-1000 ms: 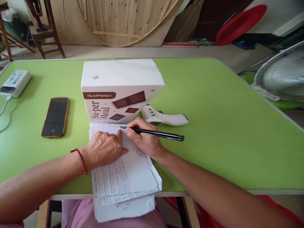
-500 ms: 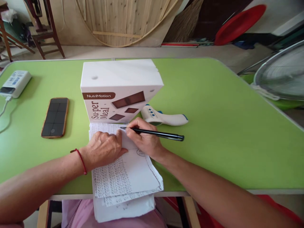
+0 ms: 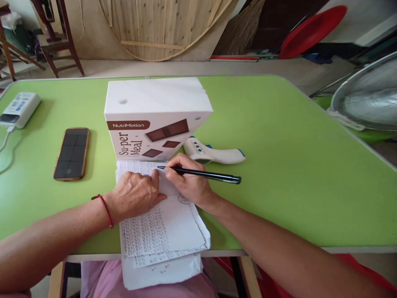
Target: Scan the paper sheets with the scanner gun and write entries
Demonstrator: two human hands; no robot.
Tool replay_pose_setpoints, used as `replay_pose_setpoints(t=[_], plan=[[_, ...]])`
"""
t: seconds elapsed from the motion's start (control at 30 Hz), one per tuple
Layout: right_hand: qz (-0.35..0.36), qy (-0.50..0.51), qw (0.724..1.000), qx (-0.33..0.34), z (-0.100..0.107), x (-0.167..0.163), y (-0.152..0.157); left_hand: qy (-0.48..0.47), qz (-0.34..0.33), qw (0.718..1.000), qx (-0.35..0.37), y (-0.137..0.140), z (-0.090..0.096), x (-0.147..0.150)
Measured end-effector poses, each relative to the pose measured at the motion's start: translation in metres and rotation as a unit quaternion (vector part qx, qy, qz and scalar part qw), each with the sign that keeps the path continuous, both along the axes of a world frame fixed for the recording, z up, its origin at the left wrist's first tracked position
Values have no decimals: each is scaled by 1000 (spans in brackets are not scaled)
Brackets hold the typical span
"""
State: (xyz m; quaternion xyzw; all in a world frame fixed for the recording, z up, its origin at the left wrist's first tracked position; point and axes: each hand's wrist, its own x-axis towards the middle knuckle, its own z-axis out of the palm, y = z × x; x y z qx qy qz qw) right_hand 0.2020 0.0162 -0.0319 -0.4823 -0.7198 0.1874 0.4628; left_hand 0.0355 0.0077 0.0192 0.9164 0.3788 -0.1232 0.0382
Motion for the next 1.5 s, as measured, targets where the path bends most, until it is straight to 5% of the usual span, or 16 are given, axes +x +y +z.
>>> replay_pose_setpoints(t=[1.5], plan=[[-23,-5,999,25,-5,2,1,-22,8,1000,14,0,-3,-1]])
